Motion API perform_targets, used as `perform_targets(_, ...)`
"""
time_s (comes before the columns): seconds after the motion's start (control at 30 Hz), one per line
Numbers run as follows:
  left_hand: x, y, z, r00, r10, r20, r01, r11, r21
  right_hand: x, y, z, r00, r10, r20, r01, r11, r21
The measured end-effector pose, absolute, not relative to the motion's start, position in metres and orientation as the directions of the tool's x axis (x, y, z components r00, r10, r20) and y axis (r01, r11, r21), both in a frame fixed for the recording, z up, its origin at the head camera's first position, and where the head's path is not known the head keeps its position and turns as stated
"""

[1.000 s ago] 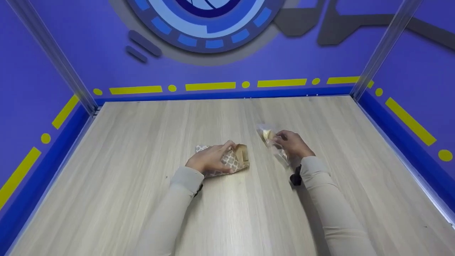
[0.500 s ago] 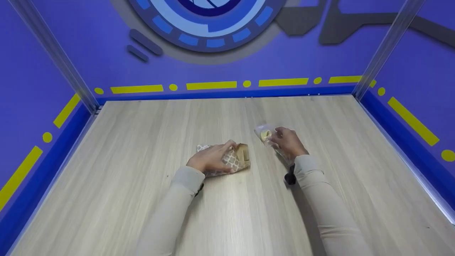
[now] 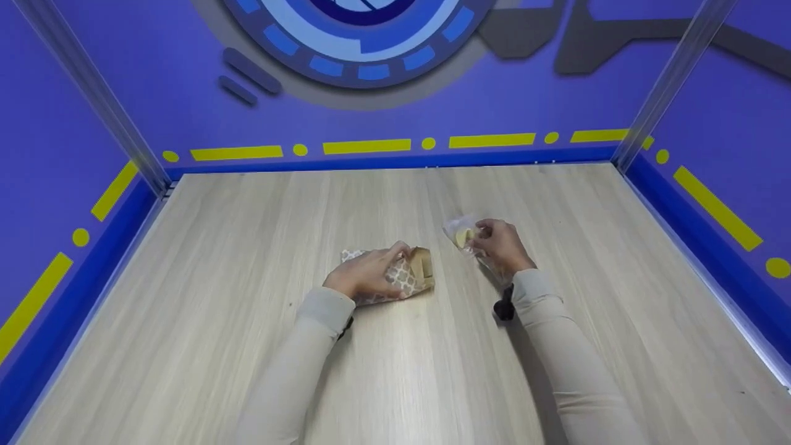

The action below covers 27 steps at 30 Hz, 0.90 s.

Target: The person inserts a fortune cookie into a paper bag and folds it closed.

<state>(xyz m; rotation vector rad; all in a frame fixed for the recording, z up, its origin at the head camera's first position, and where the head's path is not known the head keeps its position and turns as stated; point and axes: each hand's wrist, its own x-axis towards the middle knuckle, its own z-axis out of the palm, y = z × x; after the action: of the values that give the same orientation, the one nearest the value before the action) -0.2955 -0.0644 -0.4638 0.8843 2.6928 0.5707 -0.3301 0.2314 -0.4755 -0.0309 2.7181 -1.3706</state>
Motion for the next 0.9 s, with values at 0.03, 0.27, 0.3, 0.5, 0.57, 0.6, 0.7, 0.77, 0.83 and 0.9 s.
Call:
perform_targets(0.03, -0.2957, -0.0644, -0.4638, -0.785, 0.609, -0.112, 0.511, 0.739, 0.440, -0.3301, 0.2317, -0.4758, -0.995, -0.066, -0.071, 0.017, 0.597, -0.802)
perform_targets(0.27, -0.2958, -0.0645, -0.4647, -0.788, 0.606, -0.112, 0.508, 0.742, 0.437, -0.3296, 0.2335, -0.4783, -0.995, -0.102, -0.023, -0.041, 0.584, -0.810)
perform_targets(0.3, -0.2957, -0.0645, -0.4648, -0.788, 0.605, -0.113, 0.509, 0.744, 0.432, -0.3291, 0.2340, -0.4784, -0.994, -0.111, -0.012, -0.056, 0.586, -0.808)
perform_targets(0.5, -0.2959, -0.0641, -0.4650, -0.789, 0.602, -0.119, 0.512, 0.753, 0.413, -0.3260, 0.2359, -0.4775, -0.992, -0.127, -0.004, -0.070, 0.571, -0.818)
perform_targets(0.57, -0.2962, -0.0642, -0.4648, -0.787, 0.607, -0.115, 0.516, 0.748, 0.417, -0.3254, 0.2363, -0.4771, -0.992, -0.128, -0.012, -0.062, 0.555, -0.829)
perform_targets(0.6, -0.2963, -0.0642, -0.4647, -0.786, 0.608, -0.112, 0.517, 0.746, 0.420, -0.3252, 0.2365, -0.4769, -0.992, -0.125, -0.013, -0.058, 0.546, -0.836)
perform_targets(0.7, -0.2965, -0.0644, -0.4646, -0.783, 0.613, -0.107, 0.521, 0.740, 0.427, -0.3250, 0.2364, -0.4763, -0.993, -0.121, -0.012, -0.054, 0.526, -0.849)
perform_targets(0.77, -0.2966, -0.0643, -0.4645, -0.782, 0.613, -0.109, 0.520, 0.739, 0.428, -0.3254, 0.2359, -0.4757, -0.993, -0.116, 0.001, -0.061, 0.520, -0.852)
perform_targets(0.83, -0.2965, -0.0643, -0.4644, -0.783, 0.613, -0.110, 0.520, 0.740, 0.427, -0.3258, 0.2350, -0.4749, -0.993, -0.112, 0.025, -0.080, 0.514, -0.854)
perform_targets(0.9, -0.2964, -0.0642, -0.4642, -0.783, 0.612, -0.110, 0.518, 0.740, 0.429, -0.3264, 0.2338, -0.4739, -0.993, -0.108, 0.057, -0.104, 0.505, -0.857)
